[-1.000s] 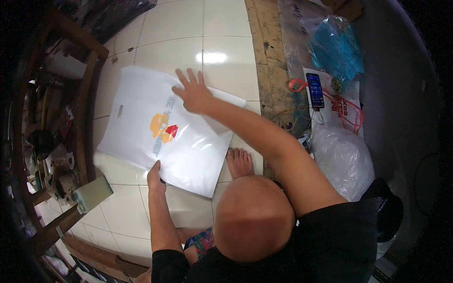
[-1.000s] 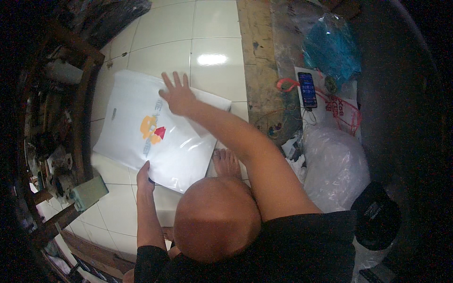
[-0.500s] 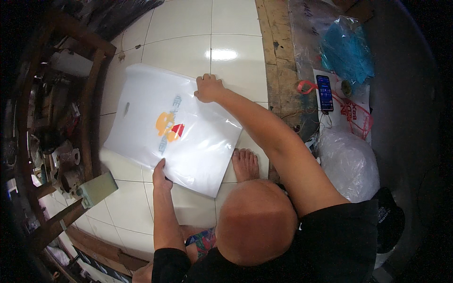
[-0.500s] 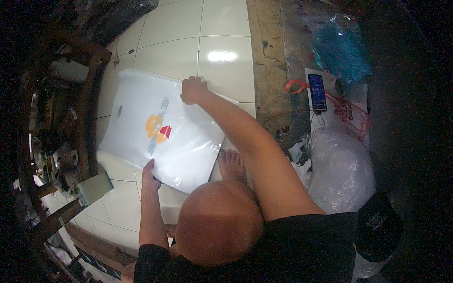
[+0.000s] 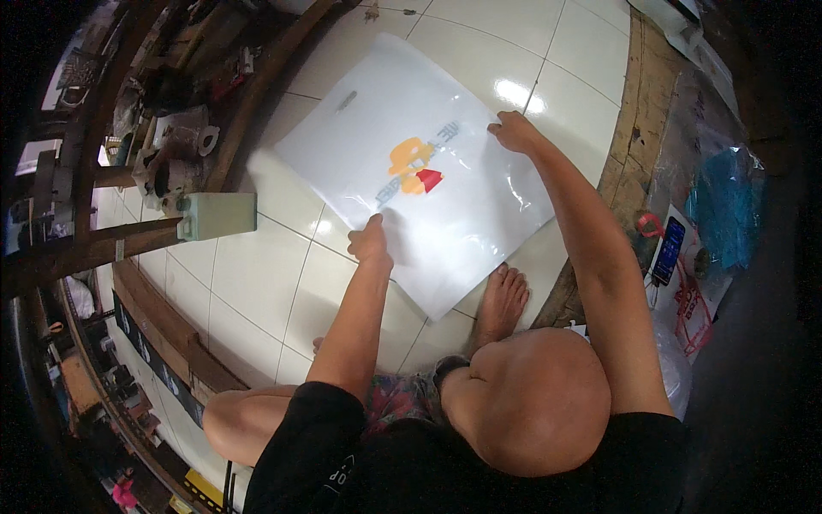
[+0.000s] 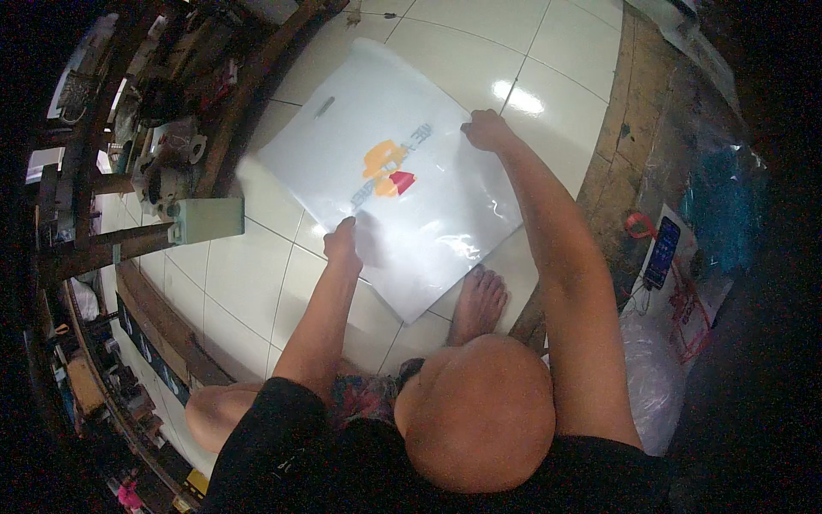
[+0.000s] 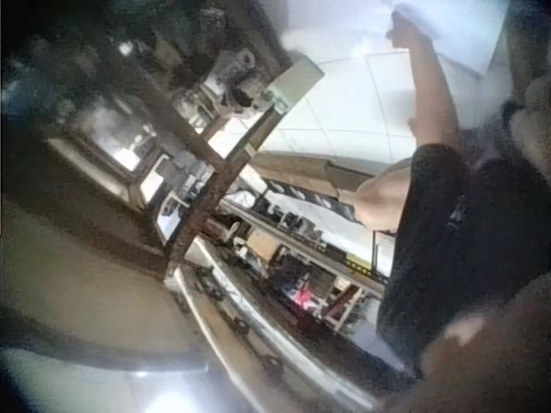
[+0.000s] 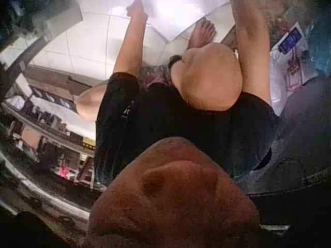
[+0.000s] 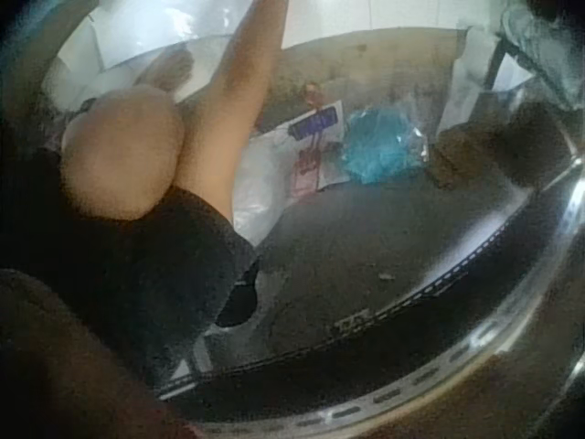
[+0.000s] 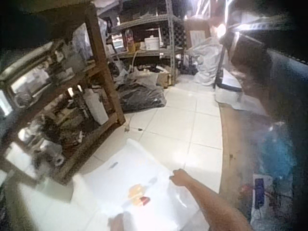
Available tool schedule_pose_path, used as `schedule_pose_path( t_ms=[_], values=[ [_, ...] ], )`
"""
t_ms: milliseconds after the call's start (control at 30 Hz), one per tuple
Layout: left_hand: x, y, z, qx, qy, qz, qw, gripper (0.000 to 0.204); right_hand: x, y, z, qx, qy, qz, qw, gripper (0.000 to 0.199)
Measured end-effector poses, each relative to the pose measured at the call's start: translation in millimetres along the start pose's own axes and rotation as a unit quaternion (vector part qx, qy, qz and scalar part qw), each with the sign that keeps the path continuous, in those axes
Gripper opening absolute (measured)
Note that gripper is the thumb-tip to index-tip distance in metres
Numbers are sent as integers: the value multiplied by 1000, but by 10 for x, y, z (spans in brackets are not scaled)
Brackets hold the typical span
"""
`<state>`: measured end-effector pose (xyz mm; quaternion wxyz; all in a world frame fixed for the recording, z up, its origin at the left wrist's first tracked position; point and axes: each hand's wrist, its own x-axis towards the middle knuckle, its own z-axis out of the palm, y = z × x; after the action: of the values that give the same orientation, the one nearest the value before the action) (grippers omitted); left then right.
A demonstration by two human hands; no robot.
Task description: The person sits on the floor and repeatedly folds white plastic shopping bags with a printed logo. They smooth each bag flat, fold it into a compact square, and stack the finished units on a nearby table.
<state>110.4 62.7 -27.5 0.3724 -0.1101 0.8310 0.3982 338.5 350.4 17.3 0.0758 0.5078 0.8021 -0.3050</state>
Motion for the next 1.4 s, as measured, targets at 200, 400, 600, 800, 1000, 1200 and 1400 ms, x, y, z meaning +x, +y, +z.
schedule_pose_path(
  t_ms=[200,400,600,800,1000,1200,1400],
  values=[
    [-313,275,24,119,7,-29,992,87,-10,-1,-76,20,10,3,1000,50],
    [-192,83,-150,129,11,72,989,77,58,112,-15,7,10,8,1000,50],
    [-26,46,-110,126,-18,66,990,78,81,100,81,12,12,7,1000,46],
    [-63,94,-98,137,8,79,987,68,146,238,176,0,41,-15,999,47],
    [-27,337,-292,123,-48,90,987,73,126,1,160,-26,53,59,997,52],
    [18,360,-221,159,-29,83,983,72,239,140,85,69,-33,45,996,52],
    [19,443,-300,45,-78,67,994,66,116,32,13,90,-18,49,995,51]
  ],
)
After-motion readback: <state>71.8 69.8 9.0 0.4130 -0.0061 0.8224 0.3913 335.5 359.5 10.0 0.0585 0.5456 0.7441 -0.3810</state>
